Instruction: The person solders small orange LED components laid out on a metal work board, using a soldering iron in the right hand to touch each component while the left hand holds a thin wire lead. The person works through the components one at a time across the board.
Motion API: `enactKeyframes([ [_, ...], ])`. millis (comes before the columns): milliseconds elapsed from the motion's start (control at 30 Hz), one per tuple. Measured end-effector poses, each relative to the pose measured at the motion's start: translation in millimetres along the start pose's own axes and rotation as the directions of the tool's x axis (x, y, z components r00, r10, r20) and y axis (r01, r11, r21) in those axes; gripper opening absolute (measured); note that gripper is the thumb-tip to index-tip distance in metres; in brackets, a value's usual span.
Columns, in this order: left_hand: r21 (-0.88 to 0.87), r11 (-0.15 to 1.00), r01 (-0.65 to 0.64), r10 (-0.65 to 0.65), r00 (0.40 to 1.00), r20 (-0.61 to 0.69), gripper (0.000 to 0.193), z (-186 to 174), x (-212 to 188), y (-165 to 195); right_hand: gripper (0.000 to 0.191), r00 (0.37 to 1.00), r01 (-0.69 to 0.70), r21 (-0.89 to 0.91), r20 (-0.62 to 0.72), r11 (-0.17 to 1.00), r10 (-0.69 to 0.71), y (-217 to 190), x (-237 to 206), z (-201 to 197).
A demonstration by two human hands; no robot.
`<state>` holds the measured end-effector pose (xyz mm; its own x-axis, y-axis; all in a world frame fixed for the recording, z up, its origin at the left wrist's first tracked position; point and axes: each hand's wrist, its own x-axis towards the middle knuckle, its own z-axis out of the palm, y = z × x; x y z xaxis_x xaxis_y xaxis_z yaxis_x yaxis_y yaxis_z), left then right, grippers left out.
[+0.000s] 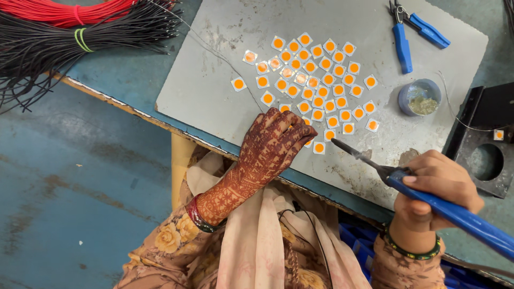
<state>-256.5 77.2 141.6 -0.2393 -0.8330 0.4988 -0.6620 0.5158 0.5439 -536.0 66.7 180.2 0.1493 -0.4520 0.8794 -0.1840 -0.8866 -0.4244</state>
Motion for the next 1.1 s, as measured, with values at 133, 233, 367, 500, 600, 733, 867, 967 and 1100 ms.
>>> enactKeyframes([
  [133, 0.026, 0.999, -0.024, 0.023, 0.998, 0.054, 0.020, -6.5, -3.4, -0.2, 0.050, 0.998, -0.048, 0.029, -0.043, 0.998, 0.049, -1.8, 2.8, 5.4],
  [233, 0.026, 0.999, -0.029, 0.027, 0.998, 0.062, 0.022, -9.2, -4.2, -0.8, 0.050, 0.996, -0.072, 0.017, -0.043, 0.997, 0.072, -2.7, 3.7, 9.7],
  [367, 0.043, 0.999, -0.025, 0.022, 0.998, 0.066, 0.023, -11.0, -3.3, 0.7, 0.050, 0.987, -0.156, 0.046, -0.043, 0.987, 0.158, -9.0, 4.2, 14.3],
  [500, 0.026, 1.000, -0.008, 0.006, 0.997, 0.072, 0.022, -11.8, -2.9, 1.9, 0.051, 0.981, -0.193, 0.068, -0.019, 0.979, 0.195, -13.2, 4.0, 17.3],
  [600, 0.006, 1.000, 0.006, -0.006, 0.998, 0.066, 0.021, -10.8, -3.3, 2.1, 0.050, 0.974, -0.223, 0.080, -0.019, 0.972, 0.225, -13.3, 2.9, 18.2],
  [733, 0.018, 1.000, -0.002, 0.001, 0.997, 0.074, 0.021, -8.9, -3.1, 1.7, 0.051, 0.967, -0.253, 0.074, -0.011, 0.965, 0.254, -13.4, 1.7, 18.2],
  [867, 0.034, 0.999, -0.001, -0.001, 0.998, 0.068, 0.021, -8.0, -3.0, 3.3, 0.051, 0.965, -0.262, 0.092, 0.010, 0.961, 0.262, -15.3, 2.7, 18.8],
  [967, 0.035, 0.999, 0.012, -0.015, 0.996, 0.082, 0.020, -7.9, -2.5, 3.9, 0.052, 0.963, -0.267, 0.103, 0.010, 0.958, 0.268, -15.3, 5.7, 20.6],
  [1100, 0.024, 1.000, 0.016, -0.018, 0.996, 0.086, 0.020, -7.9, -1.7, 4.1, 0.053, 0.962, -0.272, 0.092, 0.021, 0.958, 0.271, -16.8, 10.0, 21.9],
])
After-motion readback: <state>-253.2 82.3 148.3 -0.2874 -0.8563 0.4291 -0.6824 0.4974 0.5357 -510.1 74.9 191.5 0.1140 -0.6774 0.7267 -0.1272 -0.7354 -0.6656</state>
